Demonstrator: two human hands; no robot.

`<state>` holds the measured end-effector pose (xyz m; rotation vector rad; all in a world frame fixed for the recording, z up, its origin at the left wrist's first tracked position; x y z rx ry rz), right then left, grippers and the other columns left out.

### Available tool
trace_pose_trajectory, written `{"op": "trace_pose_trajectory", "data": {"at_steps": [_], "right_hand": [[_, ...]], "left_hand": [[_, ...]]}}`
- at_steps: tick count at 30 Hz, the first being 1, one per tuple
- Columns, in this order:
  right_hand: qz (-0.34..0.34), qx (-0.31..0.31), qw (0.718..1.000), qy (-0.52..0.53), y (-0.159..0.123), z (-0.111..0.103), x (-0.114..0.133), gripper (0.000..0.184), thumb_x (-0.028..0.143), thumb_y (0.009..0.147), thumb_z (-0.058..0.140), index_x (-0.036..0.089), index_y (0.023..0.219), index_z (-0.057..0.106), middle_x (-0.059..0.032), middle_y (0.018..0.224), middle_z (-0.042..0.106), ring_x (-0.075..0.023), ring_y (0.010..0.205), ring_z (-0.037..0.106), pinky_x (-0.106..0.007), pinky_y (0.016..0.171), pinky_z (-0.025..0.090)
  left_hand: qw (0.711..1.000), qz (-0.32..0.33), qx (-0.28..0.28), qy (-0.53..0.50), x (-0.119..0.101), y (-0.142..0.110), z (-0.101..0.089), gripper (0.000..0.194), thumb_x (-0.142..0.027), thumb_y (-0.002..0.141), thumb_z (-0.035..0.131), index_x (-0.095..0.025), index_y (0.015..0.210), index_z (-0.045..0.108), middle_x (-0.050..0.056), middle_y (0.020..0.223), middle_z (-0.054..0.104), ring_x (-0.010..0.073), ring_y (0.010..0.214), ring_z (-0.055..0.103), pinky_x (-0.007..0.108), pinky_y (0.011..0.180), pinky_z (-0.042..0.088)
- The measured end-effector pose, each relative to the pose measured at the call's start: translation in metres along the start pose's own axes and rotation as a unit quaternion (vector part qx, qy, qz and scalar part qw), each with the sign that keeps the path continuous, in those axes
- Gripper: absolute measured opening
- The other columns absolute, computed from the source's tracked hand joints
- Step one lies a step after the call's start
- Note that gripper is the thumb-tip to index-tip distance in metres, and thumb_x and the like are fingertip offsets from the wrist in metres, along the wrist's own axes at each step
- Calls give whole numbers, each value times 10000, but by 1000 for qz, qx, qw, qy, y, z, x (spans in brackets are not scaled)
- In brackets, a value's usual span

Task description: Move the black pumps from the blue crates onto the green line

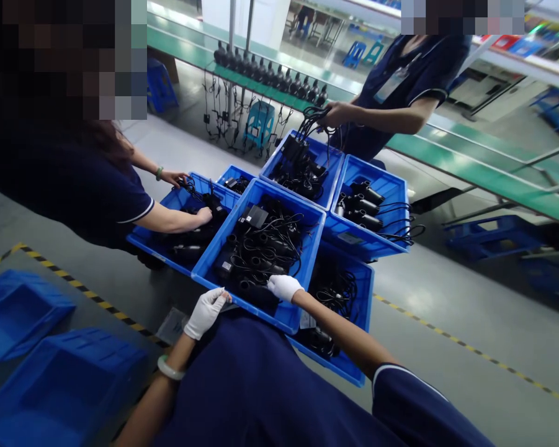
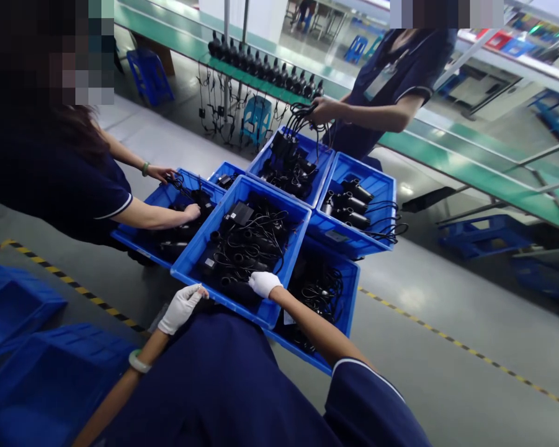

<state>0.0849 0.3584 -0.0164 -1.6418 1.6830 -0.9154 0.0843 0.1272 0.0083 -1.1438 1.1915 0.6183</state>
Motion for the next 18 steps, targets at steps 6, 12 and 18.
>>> {"op": "trace_pose_trajectory", "data": {"at_steps": [6,12,18], "right_hand": [[-11,17,1000,-19,1,8,10,345,299,889,392,118,1001,664,-160,995,660,-294,970,609,-342,781,441],[-18,8,1000,-16,-2,2,5,393,357,931,305,195,1077,632,-100,1035,660,-231,963,617,-291,767,445],[-16,15,1000,-19,-6,3,9,304,319,886,428,145,961,666,-144,965,664,-259,935,617,-307,755,430]], "left_hand": [[1000,-2,3,3,3,0,0,342,-436,822,472,-153,677,599,41,691,617,150,683,573,241,654,495],[1000,-5,-1,3,4,0,0,343,-444,815,483,-157,670,601,44,692,623,157,689,581,247,661,498],[1000,-10,-2,3,1,1,0,358,-455,822,470,-157,662,588,43,679,616,156,681,577,252,665,496]]}}
Point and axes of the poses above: each hand's wrist, its own y-axis towards the middle knuckle, its own z-axis out of the palm, x = y × z, the point moved 5 cm from there along y, towards the middle knuckle
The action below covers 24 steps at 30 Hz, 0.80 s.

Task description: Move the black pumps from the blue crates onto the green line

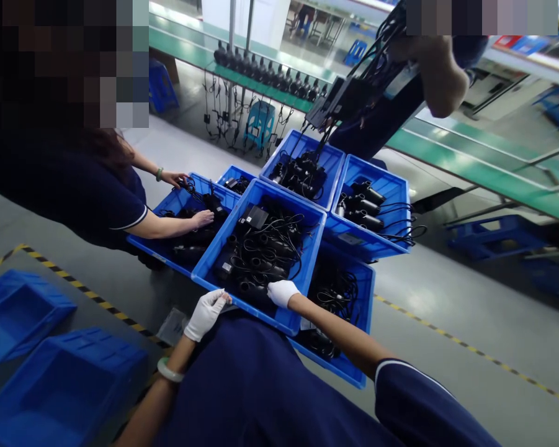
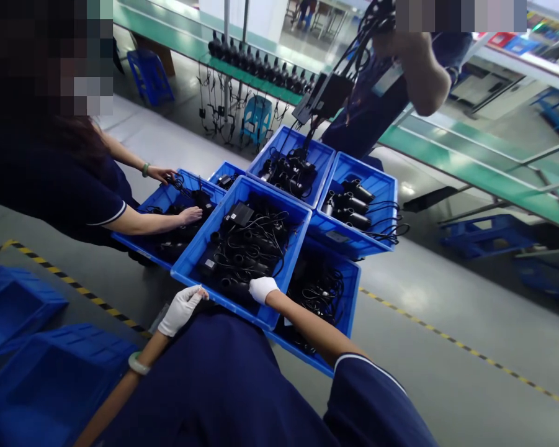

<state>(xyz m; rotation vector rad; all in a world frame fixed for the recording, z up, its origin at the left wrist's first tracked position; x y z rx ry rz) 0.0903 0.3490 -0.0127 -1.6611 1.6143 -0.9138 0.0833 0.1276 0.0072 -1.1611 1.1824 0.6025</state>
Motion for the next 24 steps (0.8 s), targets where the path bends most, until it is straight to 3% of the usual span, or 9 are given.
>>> {"op": "trace_pose_trajectory", "data": {"at_steps": [5,9,12,15,20,24], "right_hand": [[-63,-79,988,114,-21,-51,6,361,318,941,307,167,963,634,-63,904,661,-152,797,589,-229,685,394],[-184,-118,953,211,-50,-87,40,315,279,928,332,174,962,627,-15,815,646,-109,710,546,-201,663,362],[-220,-115,958,143,-61,-89,70,270,323,902,400,202,941,637,-14,796,646,-127,695,558,-217,621,339],[-210,-139,965,73,-60,-83,86,300,371,906,389,203,919,637,-37,813,654,-155,720,581,-238,608,327],[-216,-144,965,28,-56,-73,94,338,397,914,372,195,935,642,-65,869,665,-184,793,606,-259,644,358],[-229,-89,968,56,-47,-72,88,345,496,843,478,236,984,656,-30,893,670,-174,789,603,-246,628,374]], "left_hand": [[999,-25,-15,-13,-7,-1,3,350,-449,823,474,-154,680,596,34,672,610,154,664,571,252,652,490],[999,-36,-16,-19,-22,0,10,361,-454,832,469,-142,717,609,35,682,615,149,649,563,245,628,486],[998,-35,1,-45,-30,1,15,379,-471,834,470,-129,819,634,55,771,645,166,701,574,258,645,489],[997,-43,-8,-70,-32,-2,13,426,-499,838,459,-116,901,635,74,825,652,187,750,582,281,687,490],[994,-56,24,-88,-29,-9,13,434,-515,823,484,-117,924,625,84,882,648,212,843,587,305,775,479],[995,-77,-1,-67,-20,-9,10,392,-512,801,502,-134,766,603,51,742,623,175,719,563,260,669,464]]}}
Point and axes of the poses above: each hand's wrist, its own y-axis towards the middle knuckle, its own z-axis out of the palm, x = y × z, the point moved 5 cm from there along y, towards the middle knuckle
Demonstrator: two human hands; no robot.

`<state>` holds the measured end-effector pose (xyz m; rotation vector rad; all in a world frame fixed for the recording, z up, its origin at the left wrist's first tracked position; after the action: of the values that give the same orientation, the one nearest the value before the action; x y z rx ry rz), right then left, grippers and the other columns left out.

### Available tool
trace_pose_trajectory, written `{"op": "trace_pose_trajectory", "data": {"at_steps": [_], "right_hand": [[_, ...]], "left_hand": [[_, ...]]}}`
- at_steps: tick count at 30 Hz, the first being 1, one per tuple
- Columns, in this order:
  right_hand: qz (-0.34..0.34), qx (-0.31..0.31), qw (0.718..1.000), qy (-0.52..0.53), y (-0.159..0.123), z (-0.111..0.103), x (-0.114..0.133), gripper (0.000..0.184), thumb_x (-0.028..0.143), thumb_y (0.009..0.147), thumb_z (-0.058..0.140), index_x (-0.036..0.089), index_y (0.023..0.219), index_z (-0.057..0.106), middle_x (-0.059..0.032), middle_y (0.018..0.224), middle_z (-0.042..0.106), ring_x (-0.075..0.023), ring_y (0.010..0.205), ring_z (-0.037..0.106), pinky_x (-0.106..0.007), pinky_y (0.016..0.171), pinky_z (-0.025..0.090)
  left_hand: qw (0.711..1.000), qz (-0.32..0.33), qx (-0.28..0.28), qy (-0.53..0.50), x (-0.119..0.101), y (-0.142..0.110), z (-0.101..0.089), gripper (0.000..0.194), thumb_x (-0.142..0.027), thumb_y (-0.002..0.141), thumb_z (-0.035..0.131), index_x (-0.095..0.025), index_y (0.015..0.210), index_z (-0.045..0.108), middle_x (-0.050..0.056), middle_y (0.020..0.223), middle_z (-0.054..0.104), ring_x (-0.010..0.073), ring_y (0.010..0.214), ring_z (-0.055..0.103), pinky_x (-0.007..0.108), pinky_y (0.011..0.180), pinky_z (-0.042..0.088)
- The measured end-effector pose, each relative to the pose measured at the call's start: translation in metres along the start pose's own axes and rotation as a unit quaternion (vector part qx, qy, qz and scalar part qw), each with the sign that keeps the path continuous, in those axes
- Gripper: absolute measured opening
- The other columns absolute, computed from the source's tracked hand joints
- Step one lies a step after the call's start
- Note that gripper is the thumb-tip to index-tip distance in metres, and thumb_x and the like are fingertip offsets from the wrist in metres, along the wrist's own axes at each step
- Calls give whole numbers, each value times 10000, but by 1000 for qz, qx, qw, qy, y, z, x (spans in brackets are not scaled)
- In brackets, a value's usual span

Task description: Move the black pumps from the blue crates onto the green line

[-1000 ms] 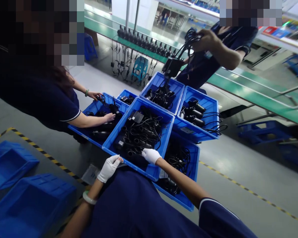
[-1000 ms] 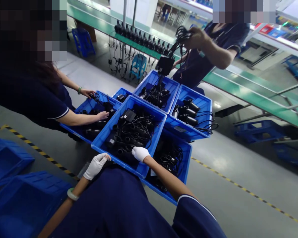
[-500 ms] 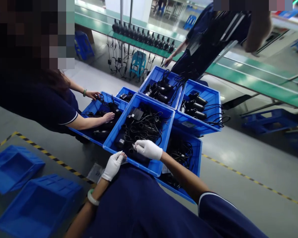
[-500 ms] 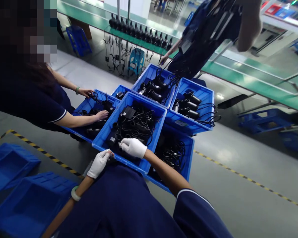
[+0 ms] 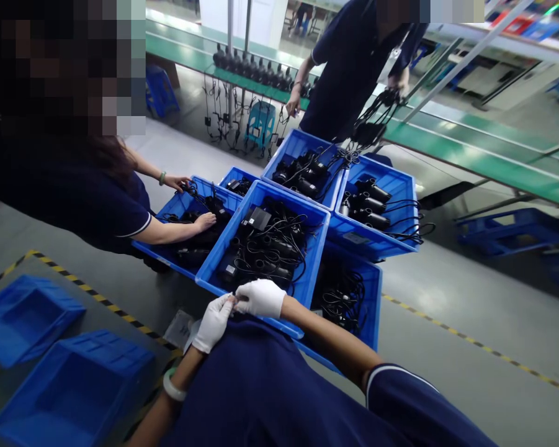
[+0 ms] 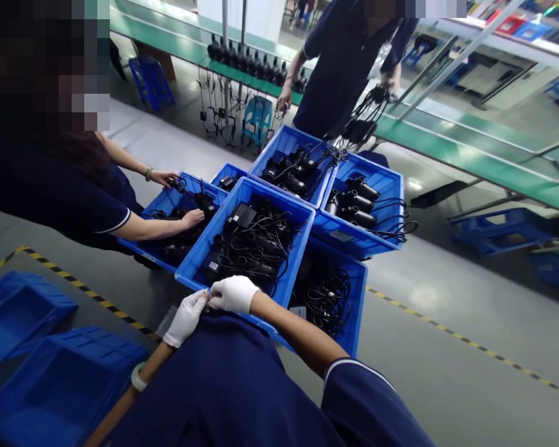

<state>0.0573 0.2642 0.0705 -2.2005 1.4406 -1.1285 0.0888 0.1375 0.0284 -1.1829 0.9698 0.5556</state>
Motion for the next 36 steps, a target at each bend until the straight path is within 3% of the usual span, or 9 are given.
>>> {"op": "trace_pose_trajectory", "data": {"at_steps": [2,6,11,14,22,27,32,36], "right_hand": [[-1,7,999,37,11,-3,-10,337,504,829,498,276,1023,652,2,935,667,-156,808,598,-230,640,384],[49,-69,996,-14,54,-7,-38,297,331,893,415,258,1059,650,-27,1014,651,-168,873,582,-260,712,389],[-41,-85,988,-126,108,16,-41,275,278,890,426,189,951,679,-93,1015,624,-207,860,562,-308,694,373],[-34,-100,984,-144,122,26,-44,256,301,884,452,176,937,669,-102,998,613,-222,862,548,-319,683,364],[-59,-157,977,-128,118,31,-46,218,260,891,472,140,845,648,-101,918,594,-175,811,525,-293,676,341],[-93,-242,956,-137,118,42,-49,160,103,825,493,161,781,635,-57,804,577,-153,731,503,-281,619,304],[-118,-325,929,-132,116,46,-52,212,125,868,439,166,740,603,-42,737,540,-139,661,480,-285,590,291],[-101,-335,928,-130,115,46,-53,204,120,861,437,175,724,579,-43,744,544,-148,655,491,-298,593,301]], "left_hand": [[999,-7,-30,-6,5,3,-6,403,-524,802,480,-144,700,565,33,674,594,147,629,526,244,606,442],[996,-19,-82,3,16,9,-20,408,-536,794,465,-151,675,531,27,634,575,138,589,512,234,559,411],[995,-36,-93,17,27,11,-23,398,-524,799,443,-158,666,521,22,626,562,139,589,502,232,544,390],[996,-36,-82,16,27,12,-21,391,-517,801,440,-161,658,519,16,629,554,135,596,488,231,556,384],[996,-17,-86,15,17,13,-19,443,-545,812,405,-166,604,495,12,598,521,134,594,472,255,624,395],[996,-17,-90,2,31,24,-17,522,-630,792,390,-167,570,486,23,557,518,136,561,466,259,584,386],[998,-43,-46,-15,48,37,-18,577,-719,724,427,-168,567,492,28,532,525,128,505,451,257,534,364],[998,-35,-31,-37,46,38,-20,555,-706,721,473,-170,577,504,40,572,552,140,533,481,266,560,379]]}}
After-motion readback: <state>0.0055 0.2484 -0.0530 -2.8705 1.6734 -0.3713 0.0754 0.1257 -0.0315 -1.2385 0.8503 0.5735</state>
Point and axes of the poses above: each hand's wrist, its own y-axis towards the middle knuckle, its own z-axis out of the palm, x = y × z, the point moved 5 cm from there along y, towards the middle knuckle
